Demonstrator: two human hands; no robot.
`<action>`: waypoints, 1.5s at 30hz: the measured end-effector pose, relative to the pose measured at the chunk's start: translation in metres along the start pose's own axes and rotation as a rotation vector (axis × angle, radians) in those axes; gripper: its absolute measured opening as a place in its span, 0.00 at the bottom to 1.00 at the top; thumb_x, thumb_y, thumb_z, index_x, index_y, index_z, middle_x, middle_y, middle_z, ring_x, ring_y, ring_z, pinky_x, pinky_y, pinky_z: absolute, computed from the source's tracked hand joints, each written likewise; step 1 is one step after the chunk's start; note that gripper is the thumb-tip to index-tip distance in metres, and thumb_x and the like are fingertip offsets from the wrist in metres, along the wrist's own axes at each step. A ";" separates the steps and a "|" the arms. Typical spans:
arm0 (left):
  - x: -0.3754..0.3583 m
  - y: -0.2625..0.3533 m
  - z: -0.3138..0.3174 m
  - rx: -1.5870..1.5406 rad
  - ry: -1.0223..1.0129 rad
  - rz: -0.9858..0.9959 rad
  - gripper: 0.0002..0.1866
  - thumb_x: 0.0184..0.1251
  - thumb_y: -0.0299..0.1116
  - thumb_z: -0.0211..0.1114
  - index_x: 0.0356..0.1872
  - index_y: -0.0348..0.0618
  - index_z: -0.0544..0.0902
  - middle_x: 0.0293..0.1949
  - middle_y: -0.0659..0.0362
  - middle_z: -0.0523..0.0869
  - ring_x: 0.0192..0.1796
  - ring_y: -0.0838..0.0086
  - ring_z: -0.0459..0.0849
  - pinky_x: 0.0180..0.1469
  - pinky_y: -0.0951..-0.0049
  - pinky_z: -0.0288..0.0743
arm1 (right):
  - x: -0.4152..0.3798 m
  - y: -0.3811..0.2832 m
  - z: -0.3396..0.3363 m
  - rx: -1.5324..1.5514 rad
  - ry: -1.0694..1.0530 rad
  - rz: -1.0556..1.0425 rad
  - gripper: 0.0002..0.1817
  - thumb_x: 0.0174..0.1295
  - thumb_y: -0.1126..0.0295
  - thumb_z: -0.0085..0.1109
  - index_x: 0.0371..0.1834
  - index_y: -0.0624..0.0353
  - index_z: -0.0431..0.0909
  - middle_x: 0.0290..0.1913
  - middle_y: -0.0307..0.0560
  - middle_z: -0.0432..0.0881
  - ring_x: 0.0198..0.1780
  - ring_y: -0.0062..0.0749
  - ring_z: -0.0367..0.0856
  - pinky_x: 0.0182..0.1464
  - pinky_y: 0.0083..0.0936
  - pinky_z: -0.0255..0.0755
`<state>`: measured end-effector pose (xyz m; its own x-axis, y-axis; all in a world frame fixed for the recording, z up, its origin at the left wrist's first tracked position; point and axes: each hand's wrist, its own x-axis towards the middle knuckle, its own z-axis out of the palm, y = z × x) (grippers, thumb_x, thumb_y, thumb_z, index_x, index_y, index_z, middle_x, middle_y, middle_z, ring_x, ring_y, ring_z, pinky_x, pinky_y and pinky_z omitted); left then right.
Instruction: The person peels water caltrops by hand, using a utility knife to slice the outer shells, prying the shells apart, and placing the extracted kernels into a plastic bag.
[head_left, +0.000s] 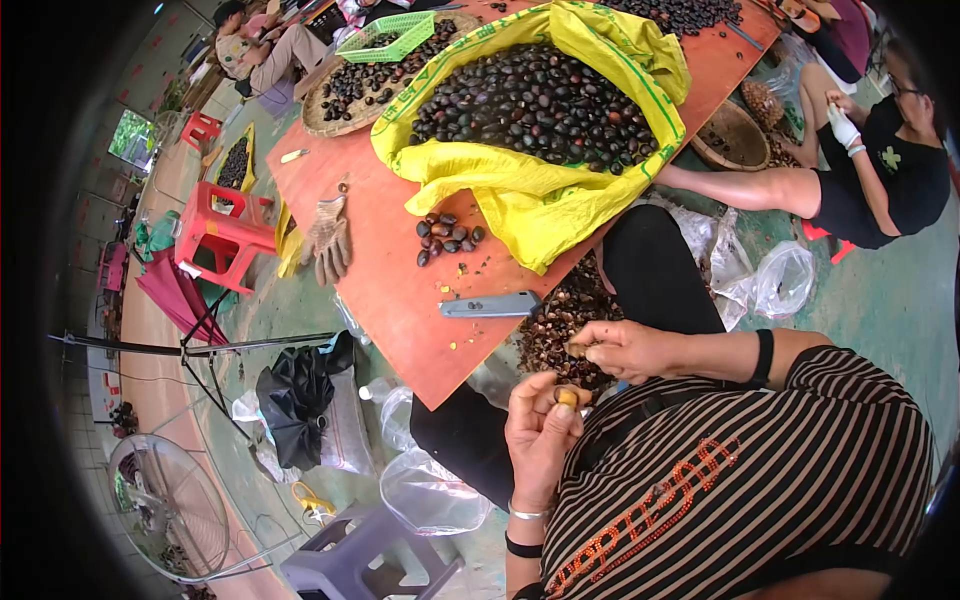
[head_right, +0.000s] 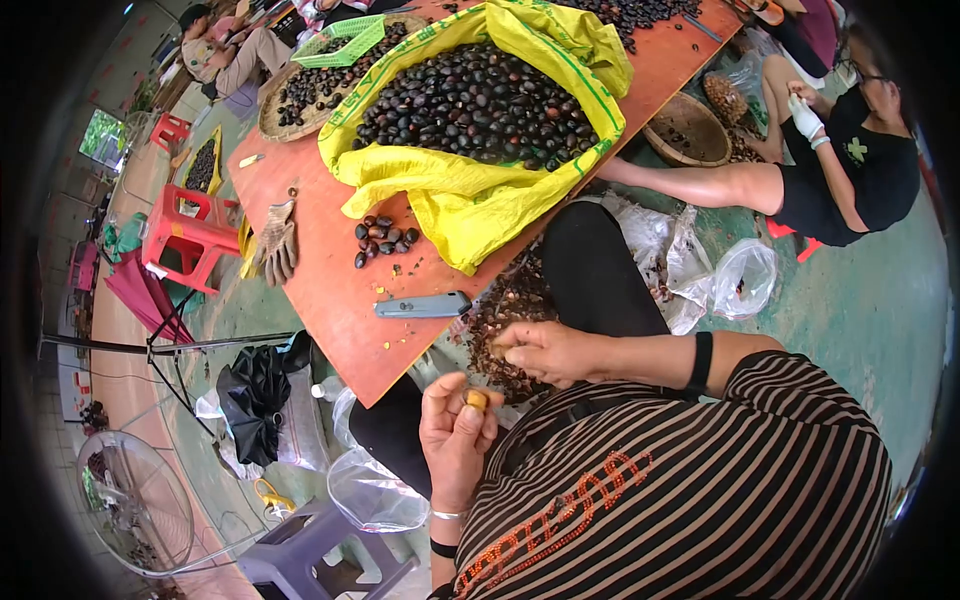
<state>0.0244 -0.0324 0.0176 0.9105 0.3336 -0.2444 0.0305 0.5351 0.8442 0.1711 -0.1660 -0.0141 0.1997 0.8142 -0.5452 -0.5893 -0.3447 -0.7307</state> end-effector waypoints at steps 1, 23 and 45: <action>0.001 0.002 -0.001 -0.060 0.041 -0.029 0.12 0.67 0.31 0.60 0.48 0.44 0.70 0.37 0.53 0.82 0.25 0.85 0.71 0.22 0.89 0.60 | -0.005 -0.001 0.002 0.033 -0.061 -0.022 0.17 0.71 0.64 0.44 0.60 0.52 0.63 0.19 0.29 0.61 0.15 0.10 0.54 0.15 0.11 0.49; 0.007 -0.026 -0.016 0.181 0.146 0.364 0.15 0.63 0.26 0.63 0.44 0.46 0.65 0.38 0.56 0.79 0.30 0.82 0.76 0.26 0.88 0.67 | -0.011 -0.013 0.032 0.092 -0.276 -0.167 0.24 0.71 0.67 0.43 0.70 0.52 0.58 0.19 0.28 0.60 0.18 0.08 0.55 0.18 0.08 0.52; 0.008 -0.022 -0.017 0.135 0.144 0.267 0.12 0.68 0.30 0.58 0.49 0.44 0.67 0.33 0.61 0.78 0.28 0.86 0.74 0.23 0.90 0.62 | -0.012 -0.018 0.048 -0.007 -0.241 -0.250 0.24 0.70 0.64 0.46 0.67 0.57 0.57 0.21 0.31 0.63 0.21 0.12 0.61 0.22 0.12 0.57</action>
<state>0.0235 -0.0280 -0.0108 0.8263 0.5598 -0.0623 -0.1385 0.3091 0.9409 0.1413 -0.1469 0.0255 0.1462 0.9606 -0.2364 -0.5401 -0.1227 -0.8326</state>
